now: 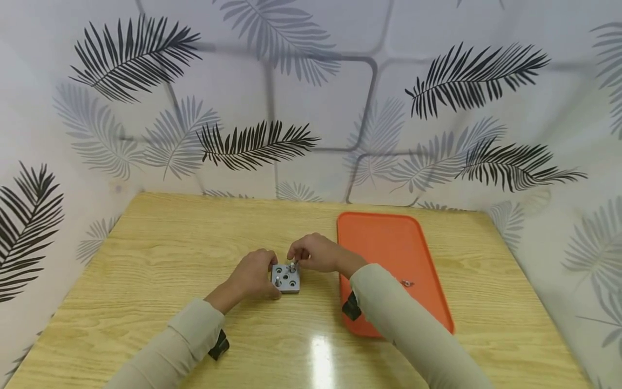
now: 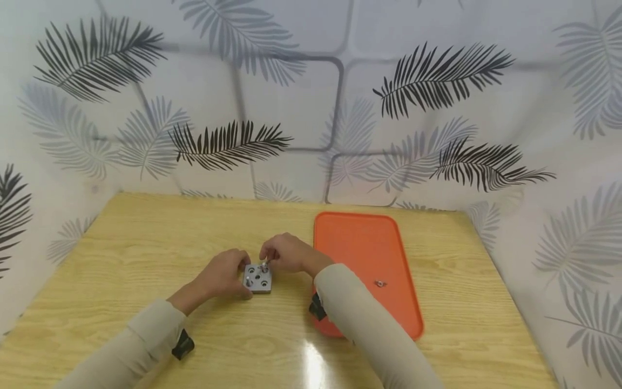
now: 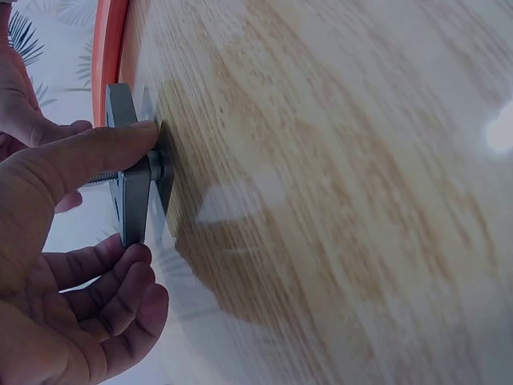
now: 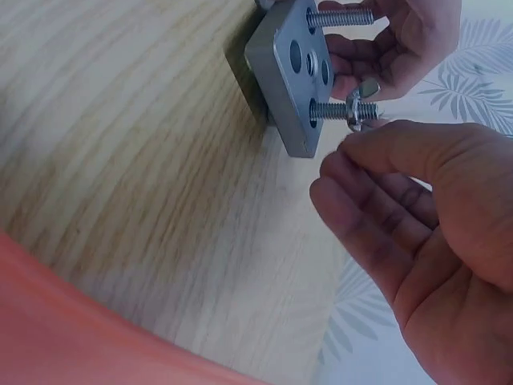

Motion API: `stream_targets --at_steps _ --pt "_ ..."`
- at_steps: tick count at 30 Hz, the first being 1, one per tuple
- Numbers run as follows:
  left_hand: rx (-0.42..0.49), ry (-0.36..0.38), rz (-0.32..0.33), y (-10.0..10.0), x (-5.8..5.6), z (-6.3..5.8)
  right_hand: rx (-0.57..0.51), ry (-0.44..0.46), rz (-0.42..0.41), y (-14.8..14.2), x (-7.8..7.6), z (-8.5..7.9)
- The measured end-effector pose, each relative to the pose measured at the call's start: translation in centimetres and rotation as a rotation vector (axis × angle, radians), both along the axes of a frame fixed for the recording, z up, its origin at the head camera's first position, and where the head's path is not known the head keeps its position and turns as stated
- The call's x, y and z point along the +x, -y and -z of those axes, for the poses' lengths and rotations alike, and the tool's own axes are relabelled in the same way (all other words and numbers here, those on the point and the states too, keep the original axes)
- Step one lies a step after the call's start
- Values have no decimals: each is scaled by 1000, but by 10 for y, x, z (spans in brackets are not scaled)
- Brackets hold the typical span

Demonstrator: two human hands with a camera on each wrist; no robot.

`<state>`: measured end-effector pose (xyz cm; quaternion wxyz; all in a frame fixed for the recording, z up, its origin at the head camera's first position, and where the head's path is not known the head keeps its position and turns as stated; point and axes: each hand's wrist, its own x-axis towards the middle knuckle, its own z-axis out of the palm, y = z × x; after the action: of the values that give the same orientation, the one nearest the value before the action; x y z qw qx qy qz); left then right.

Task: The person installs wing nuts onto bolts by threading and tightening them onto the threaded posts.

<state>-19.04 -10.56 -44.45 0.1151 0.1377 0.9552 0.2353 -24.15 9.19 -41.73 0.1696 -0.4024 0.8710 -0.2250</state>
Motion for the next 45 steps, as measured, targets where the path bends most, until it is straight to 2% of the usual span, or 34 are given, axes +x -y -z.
stream_targets --at_steps 13,18,21,24,28,31,38,45 --pt "2 -6 9 1 0 0 6 89 8 2 1 1" --pt "0 -16 9 1 2 1 2 94 16 3 2 2" --pt "-4 -19 11 0 2 1 -19 76 51 3 3 5" --pt "-6 -22 14 0 3 -1 -26 22 94 4 5 7" --pt "-7 -25 14 -1 3 -1 -13 -14 114 3 6 6" --pt "-14 -27 13 -1 2 -2 -5 13 105 0 4 3" --pt "-30 -31 17 -2 2 -1 42 -59 47 -1 2 3" --pt "-27 -32 14 -3 1 0 55 -52 36 1 4 3"
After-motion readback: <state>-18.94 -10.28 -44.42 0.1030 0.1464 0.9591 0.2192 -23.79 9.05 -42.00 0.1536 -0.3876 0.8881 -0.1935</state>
